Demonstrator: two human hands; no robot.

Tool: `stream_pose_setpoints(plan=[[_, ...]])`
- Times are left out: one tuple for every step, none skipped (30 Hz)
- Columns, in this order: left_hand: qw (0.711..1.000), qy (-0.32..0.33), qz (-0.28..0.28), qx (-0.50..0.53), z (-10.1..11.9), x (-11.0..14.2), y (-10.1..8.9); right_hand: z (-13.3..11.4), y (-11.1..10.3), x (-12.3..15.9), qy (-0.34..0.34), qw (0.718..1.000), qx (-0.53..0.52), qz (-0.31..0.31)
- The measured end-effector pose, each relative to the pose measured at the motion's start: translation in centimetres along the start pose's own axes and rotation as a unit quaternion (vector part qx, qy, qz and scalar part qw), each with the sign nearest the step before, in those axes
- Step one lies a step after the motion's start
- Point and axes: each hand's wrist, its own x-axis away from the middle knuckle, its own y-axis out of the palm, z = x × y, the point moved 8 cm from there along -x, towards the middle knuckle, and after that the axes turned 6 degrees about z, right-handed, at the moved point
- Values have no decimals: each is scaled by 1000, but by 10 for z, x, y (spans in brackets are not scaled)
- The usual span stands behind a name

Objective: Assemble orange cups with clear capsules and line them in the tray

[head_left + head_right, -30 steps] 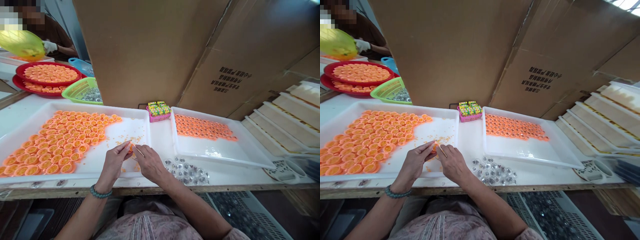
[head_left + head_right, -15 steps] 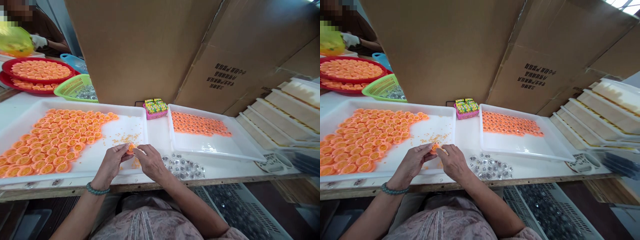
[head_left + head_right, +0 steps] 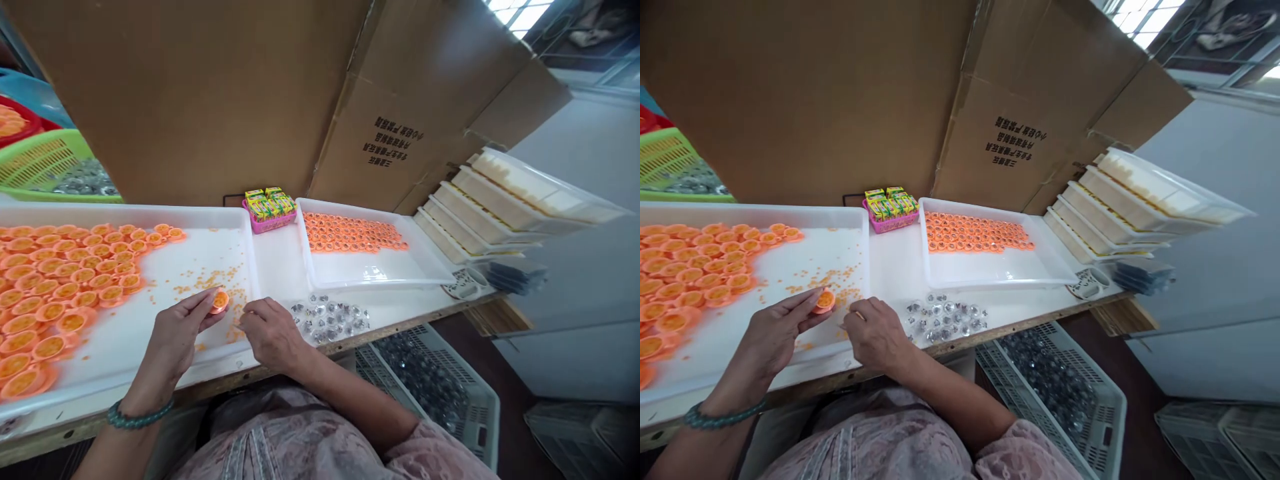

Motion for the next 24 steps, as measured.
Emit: stream_pose_setpoints(plan=[[1000, -11, -4, 9, 0, 0, 1, 9, -6, 6, 26, 1000, 0, 6], [999, -24, -13, 17, -1, 0, 2, 22, -13, 13, 62, 998, 8, 12], [999, -36, -24, 25, -2, 0, 4, 37, -19, 21, 104, 994, 26, 13], [998, -47, -36, 33, -2, 0, 6, 53, -23, 29, 145, 988, 52, 7], [997, -55, -48, 40, -3, -1, 8, 68, -25, 37, 179, 980, 83, -8], [995, -60, -58, 46, -4, -2, 10, 82, -24, 45, 201, 973, 113, -31], [995, -62, -63, 50, -4, -2, 11, 93, -21, 52, 213, 966, 136, -55], [995, -64, -63, 51, -5, -3, 11, 102, -17, 57, 218, 961, 148, -79], [995, -65, -60, 50, -6, -3, 10, 108, -12, 61, 217, 959, 151, -98], [995, -66, -57, 49, -6, -3, 10, 112, -7, 64, 215, 959, 149, -113], [995, -67, -53, 48, -6, -3, 9, 114, -2, 66, 214, 958, 146, -122], [995, -66, -52, 47, -6, -2, 9, 116, 2, 67, 213, 958, 143, -126], [995, -66, -54, 47, -5, -1, 9, 116, 5, 67, 212, 959, 142, -126], [995, -63, -55, 47, -4, 0, 9, 116, 6, 66, 210, 960, 139, -123], [995, -61, -56, 47, -3, 1, 10, 115, 8, 65, 208, 962, 136, -117], [996, -59, -57, 46, -2, 1, 10, 115, 9, 64, 204, 964, 130, -110], [996, -58, -58, 45, -2, 2, 10, 114, 10, 62, 199, 967, 123, -104], [996, -56, -56, 45, -2, 1, 10, 113, 10, 60, 193, 969, 115, -99], [996, -55, -54, 45, -1, 1, 10, 112, 12, 58, 185, 972, 106, -96], [996, -55, -55, 46, -1, 1, 10, 110, 13, 56, 178, 975, 99, -94], [996, -54, -57, 48, -2, 1, 10, 109, 13, 53, 171, 977, 91, -92], [996, -54, -58, 49, -2, 1, 10, 108, 14, 51, 167, 978, 86, -89], [996, -53, -59, 49, -2, 0, 10, 107, 15, 47, 167, 979, 82, -85], [996, -52, -59, 48, -3, 0, 9, 106, 15, 44, 171, 979, 79, -80]])
